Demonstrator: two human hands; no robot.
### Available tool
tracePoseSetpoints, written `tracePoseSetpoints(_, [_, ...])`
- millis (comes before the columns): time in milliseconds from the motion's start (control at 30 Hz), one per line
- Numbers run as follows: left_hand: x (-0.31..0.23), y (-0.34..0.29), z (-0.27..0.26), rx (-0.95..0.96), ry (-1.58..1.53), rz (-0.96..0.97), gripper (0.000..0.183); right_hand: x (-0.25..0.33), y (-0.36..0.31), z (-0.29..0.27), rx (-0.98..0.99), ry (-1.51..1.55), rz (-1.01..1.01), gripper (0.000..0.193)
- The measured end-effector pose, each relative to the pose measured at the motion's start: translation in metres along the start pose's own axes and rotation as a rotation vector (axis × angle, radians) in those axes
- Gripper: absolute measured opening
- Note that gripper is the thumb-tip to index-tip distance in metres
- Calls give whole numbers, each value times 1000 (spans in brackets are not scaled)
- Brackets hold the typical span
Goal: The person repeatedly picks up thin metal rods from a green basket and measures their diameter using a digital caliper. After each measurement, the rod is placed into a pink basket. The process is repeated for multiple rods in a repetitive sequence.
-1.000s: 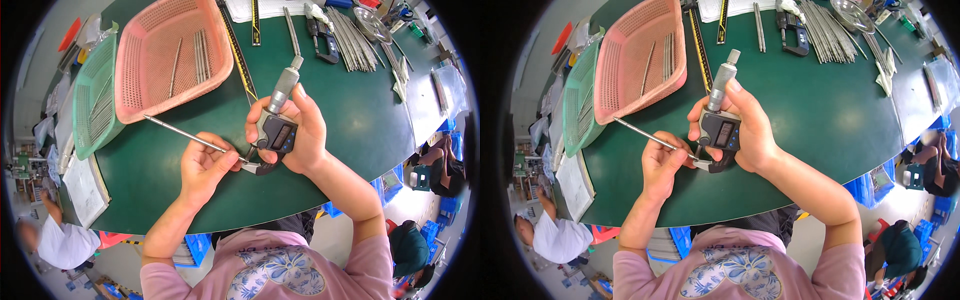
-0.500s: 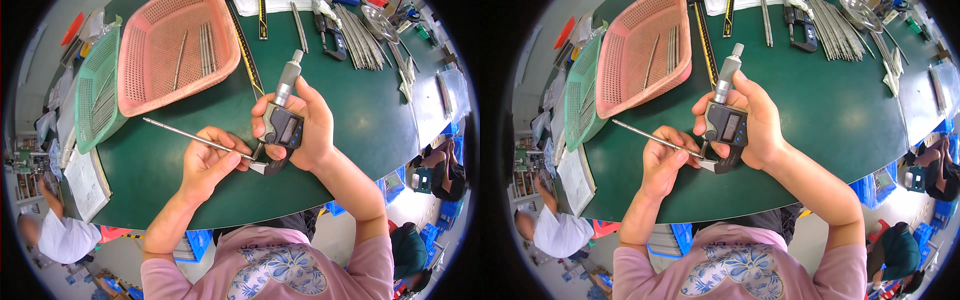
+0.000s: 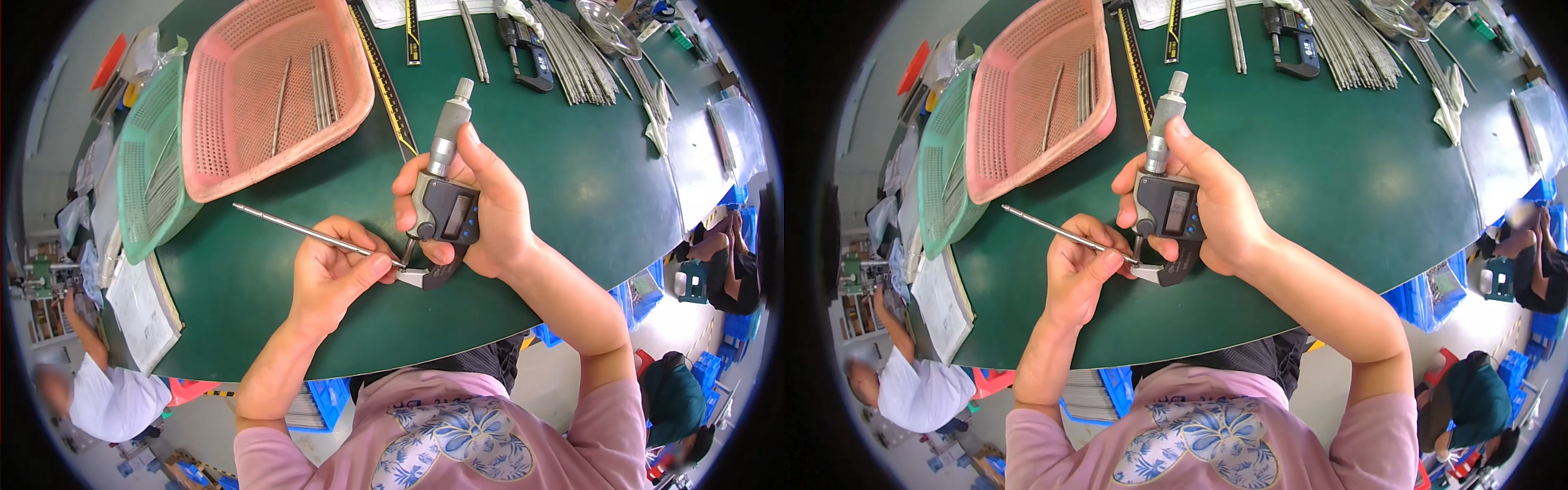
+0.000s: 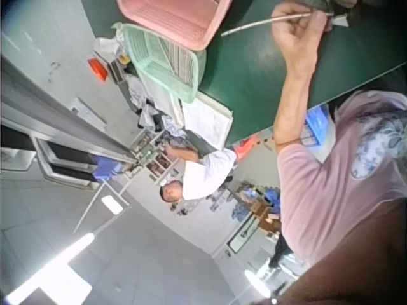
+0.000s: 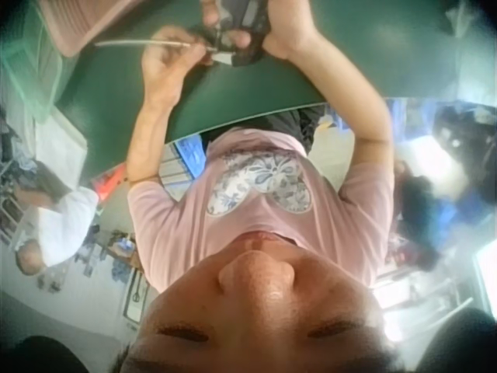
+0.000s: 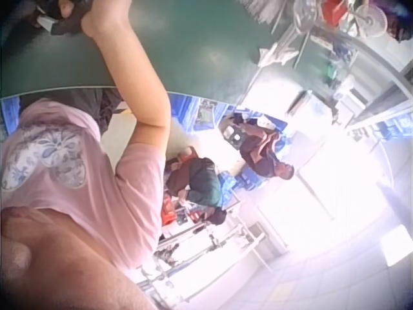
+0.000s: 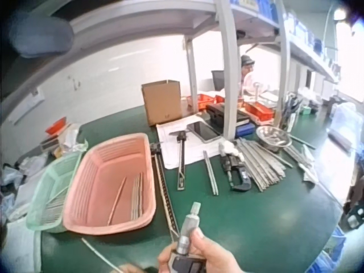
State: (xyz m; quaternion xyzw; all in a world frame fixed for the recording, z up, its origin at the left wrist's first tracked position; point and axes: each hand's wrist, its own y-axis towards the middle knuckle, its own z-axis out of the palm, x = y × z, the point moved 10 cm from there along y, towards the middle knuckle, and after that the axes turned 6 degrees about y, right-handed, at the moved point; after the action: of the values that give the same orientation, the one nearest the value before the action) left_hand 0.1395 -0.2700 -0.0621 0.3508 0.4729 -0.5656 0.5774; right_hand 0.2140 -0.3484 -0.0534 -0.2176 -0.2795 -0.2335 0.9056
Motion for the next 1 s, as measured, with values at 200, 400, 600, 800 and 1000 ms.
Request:
tracePoseSetpoints(200, [-2, -1, -1, -18, -6, -9, 16, -3, 0, 0, -17, 64, 38, 67])
tracePoseSetpoints(400, [-2, -1, -2, -43, 26, -16, 21, -4, 0, 0, -6, 74, 28, 66])
tracePoseSetpoints(600, [-1, 0, -1, -19, 49, 4, 21, -1, -1, -1, -7, 30, 18, 64])
tracePoseSetpoints(800, [-2, 1, -1, -36, 7, 9, 17, 0, -1, -1, -8, 27, 19, 64])
tracePoseSetpoints(1000, [1, 0, -4, -20, -2, -33, 18, -1, 0, 1, 1, 24, 7, 64])
